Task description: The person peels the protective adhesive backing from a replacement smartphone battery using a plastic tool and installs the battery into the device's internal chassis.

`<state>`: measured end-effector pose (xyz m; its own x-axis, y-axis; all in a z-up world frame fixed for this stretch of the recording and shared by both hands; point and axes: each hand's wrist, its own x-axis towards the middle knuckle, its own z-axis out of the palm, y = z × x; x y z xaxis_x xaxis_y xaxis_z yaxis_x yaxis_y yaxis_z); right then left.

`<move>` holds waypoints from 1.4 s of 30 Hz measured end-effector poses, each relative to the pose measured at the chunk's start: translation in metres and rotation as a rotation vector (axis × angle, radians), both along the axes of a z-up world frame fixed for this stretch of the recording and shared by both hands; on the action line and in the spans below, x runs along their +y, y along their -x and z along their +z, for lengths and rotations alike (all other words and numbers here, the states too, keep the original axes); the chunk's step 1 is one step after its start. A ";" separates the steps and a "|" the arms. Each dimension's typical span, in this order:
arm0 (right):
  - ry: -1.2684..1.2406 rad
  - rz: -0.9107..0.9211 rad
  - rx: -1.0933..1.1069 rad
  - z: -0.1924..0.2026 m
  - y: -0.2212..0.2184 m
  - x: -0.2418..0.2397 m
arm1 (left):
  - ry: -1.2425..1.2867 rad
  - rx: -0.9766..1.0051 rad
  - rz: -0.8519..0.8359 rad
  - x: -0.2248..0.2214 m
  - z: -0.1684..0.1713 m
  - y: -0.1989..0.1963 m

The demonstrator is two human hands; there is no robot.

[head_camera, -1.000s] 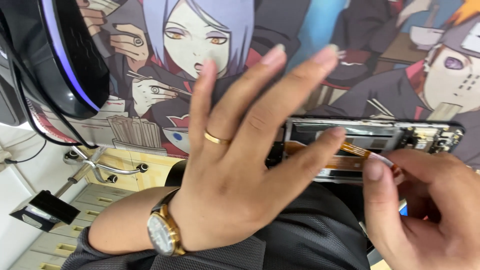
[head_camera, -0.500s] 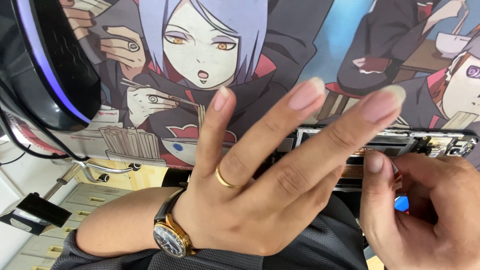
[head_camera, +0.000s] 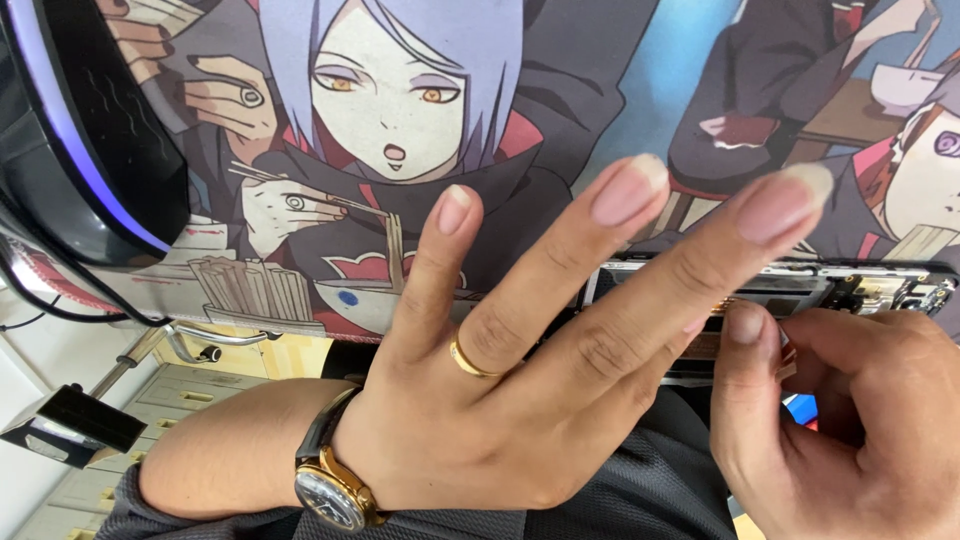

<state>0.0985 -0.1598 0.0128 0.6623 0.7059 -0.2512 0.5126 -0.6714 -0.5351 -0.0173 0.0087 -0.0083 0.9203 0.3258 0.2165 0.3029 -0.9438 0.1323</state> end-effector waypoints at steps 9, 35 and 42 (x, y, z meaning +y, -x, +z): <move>0.091 0.040 0.031 0.003 -0.011 -0.003 | 0.103 0.054 -0.021 0.007 0.009 -0.004; 0.060 -0.065 0.002 0.001 -0.024 -0.037 | 0.004 0.076 -0.161 0.001 0.003 -0.027; 0.008 0.391 -0.008 -0.010 -0.082 -0.077 | 0.021 0.076 -0.202 0.002 0.005 -0.033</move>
